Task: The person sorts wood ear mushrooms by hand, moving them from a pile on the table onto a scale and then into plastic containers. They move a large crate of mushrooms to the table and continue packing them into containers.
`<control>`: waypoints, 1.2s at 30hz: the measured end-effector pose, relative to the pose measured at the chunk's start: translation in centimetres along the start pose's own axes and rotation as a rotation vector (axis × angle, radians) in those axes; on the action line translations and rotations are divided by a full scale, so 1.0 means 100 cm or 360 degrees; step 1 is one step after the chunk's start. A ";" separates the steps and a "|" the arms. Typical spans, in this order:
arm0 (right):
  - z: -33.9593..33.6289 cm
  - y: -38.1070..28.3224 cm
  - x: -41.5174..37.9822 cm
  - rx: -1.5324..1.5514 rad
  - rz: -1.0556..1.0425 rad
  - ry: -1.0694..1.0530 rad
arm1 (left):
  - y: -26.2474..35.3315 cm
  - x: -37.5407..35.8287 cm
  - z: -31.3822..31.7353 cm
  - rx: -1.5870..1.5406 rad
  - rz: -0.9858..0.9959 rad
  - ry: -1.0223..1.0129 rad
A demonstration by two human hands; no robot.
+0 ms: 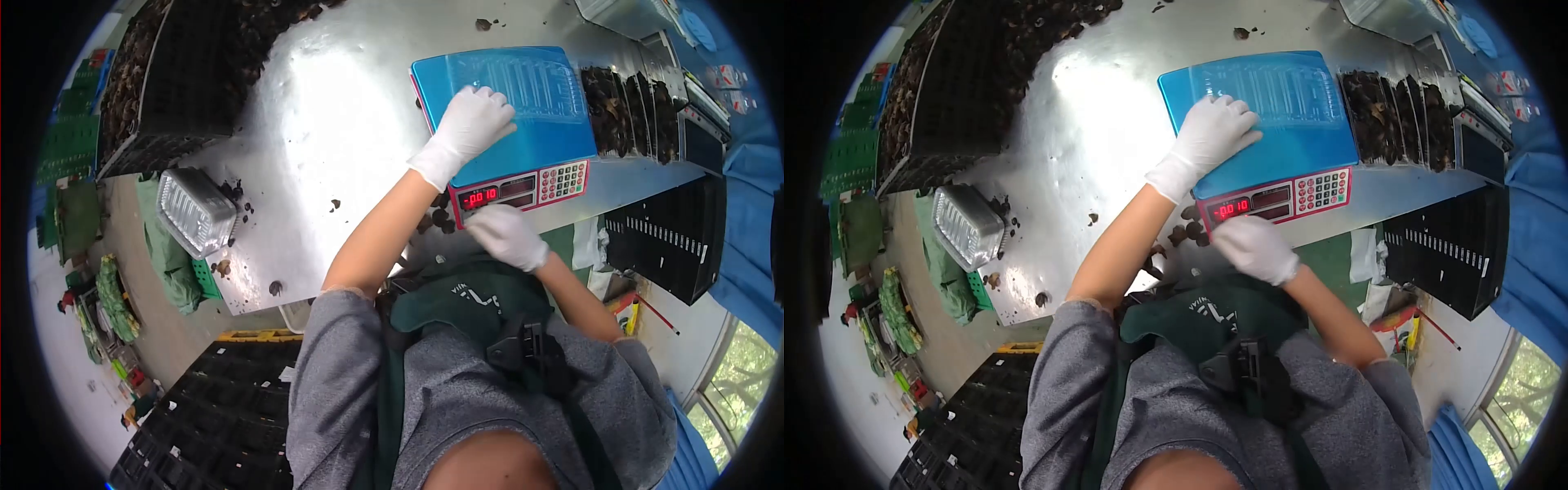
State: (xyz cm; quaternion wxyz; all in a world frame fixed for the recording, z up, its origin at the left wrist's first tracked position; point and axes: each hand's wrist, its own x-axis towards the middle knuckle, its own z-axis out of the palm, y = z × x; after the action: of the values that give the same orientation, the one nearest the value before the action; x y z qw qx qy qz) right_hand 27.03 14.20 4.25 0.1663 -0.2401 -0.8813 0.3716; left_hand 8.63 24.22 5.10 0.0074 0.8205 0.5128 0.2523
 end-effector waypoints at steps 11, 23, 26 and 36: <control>0.090 -0.003 0.136 -0.1940 0.0246 -0.1578 | 0.037 -0.269 -0.061 -0.0224 -0.1950 0.0070; 0.095 -0.003 0.112 -0.0276 0.0337 -0.1031 | 0.089 -0.280 -0.020 -0.0498 -0.2043 -0.0046; 0.081 -0.006 0.108 -0.0538 0.0294 -0.0918 | 0.084 -0.281 -0.017 -0.0556 -0.2076 0.0096; 0.095 -0.007 0.093 -0.0742 0.0425 -0.1152 | 0.074 -0.298 -0.009 -0.0771 -0.2078 0.0260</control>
State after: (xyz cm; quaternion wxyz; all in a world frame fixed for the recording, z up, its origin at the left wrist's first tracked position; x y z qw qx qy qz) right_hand 14.67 13.37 -0.47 -0.2606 -0.2373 -0.9041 0.2415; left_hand 4.14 -4.67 -4.23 0.3015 0.2984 0.8290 0.3644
